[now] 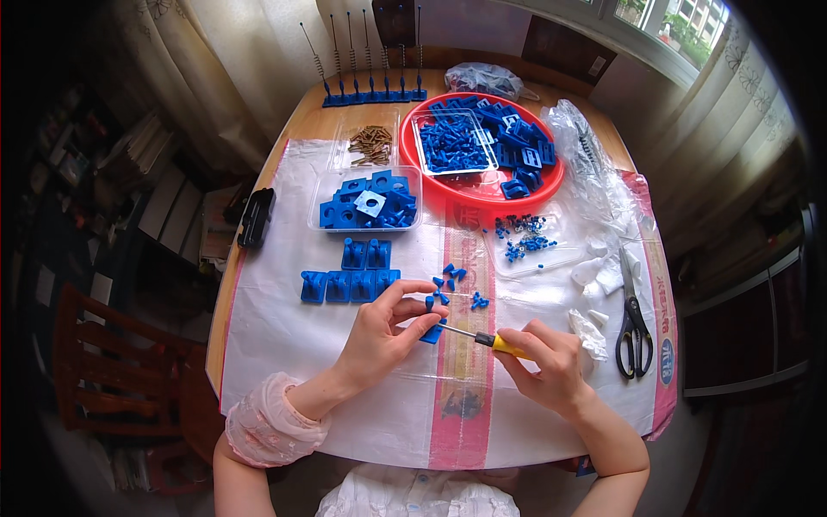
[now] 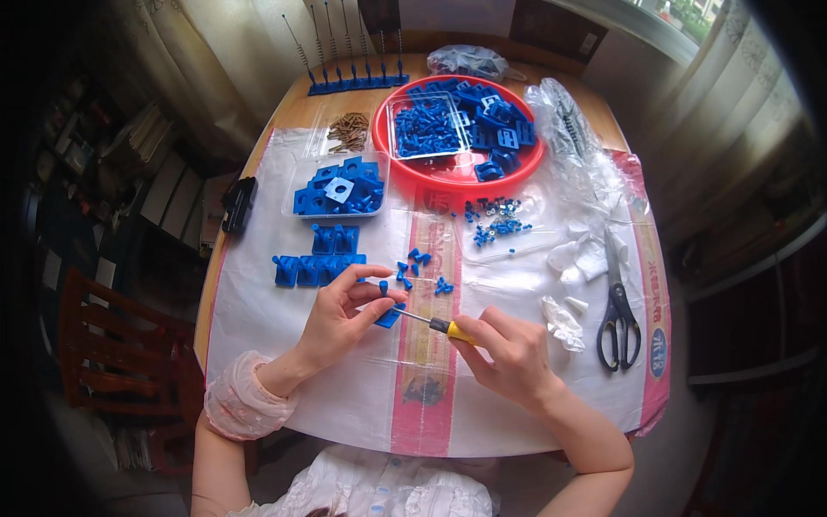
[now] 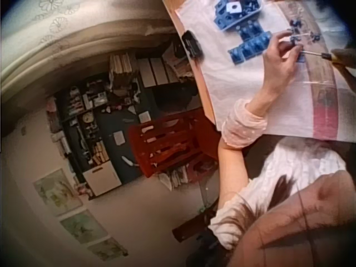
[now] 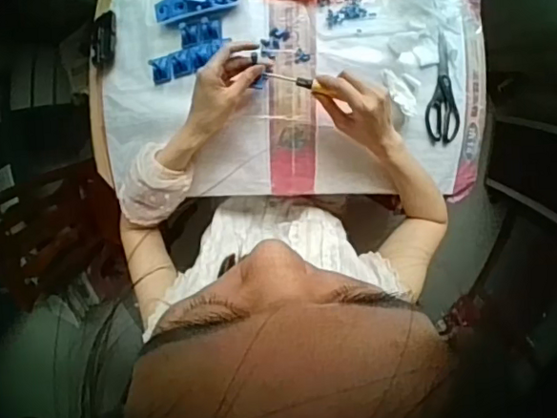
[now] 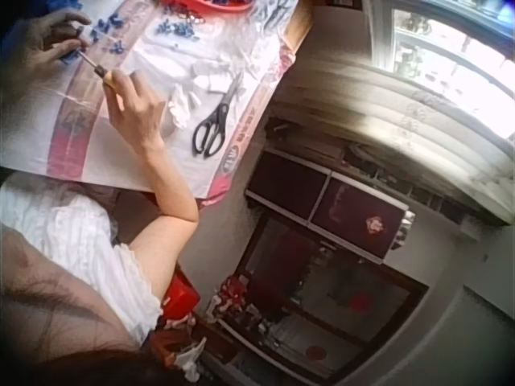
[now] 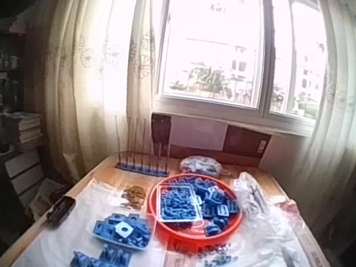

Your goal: The recorder is using a screwdriver to assemble various blue plastic components at a table.

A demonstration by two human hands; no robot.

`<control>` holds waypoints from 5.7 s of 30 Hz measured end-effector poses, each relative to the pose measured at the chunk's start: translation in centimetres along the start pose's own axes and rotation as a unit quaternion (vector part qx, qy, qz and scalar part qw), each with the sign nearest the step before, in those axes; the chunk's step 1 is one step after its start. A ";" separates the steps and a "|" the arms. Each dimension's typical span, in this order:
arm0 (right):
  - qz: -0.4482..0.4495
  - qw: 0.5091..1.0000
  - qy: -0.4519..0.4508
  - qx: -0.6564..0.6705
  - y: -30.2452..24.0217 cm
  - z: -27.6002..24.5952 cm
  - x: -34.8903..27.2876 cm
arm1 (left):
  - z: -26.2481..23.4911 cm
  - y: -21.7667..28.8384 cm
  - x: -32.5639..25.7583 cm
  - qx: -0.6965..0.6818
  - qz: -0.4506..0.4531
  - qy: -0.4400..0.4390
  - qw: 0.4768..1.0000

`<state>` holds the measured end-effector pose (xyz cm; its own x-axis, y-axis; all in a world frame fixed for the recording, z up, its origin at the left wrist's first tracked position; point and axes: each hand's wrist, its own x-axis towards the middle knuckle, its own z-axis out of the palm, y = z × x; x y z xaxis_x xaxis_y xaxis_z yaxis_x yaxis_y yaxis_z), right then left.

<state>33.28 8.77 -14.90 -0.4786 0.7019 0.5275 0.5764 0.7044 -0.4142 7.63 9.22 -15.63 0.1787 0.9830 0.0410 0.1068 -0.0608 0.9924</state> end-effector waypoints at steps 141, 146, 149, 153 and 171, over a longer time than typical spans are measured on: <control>0.228 0.932 -0.087 0.269 0.3 0.0 -0.2 | -0.2 -1.1 -0.2 -0.073 0.004 -0.119 0.990; 0.275 0.896 -0.100 0.334 0.4 0.3 -0.5 | -0.3 -1.0 -0.1 -0.002 0.058 -0.112 0.992; 0.264 0.908 -0.103 0.308 0.5 0.5 -0.6 | -0.1 -1.1 -0.2 -0.033 0.033 -0.107 0.993; 0.123 0.984 -0.050 0.123 -0.1 0.4 -0.3 | -0.4 -0.9 -0.2 -0.079 -0.056 -0.124 0.988; 0.289 0.906 -0.134 0.279 0.5 0.3 -0.5 | -0.1 -0.8 -0.2 -0.011 0.041 -0.089 0.995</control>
<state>33.60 8.86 -15.58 -0.3899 0.9186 -0.0646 0.3931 0.1026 -0.9138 7.45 9.07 -16.38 0.3560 0.9288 0.1028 0.0631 -0.1336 0.9890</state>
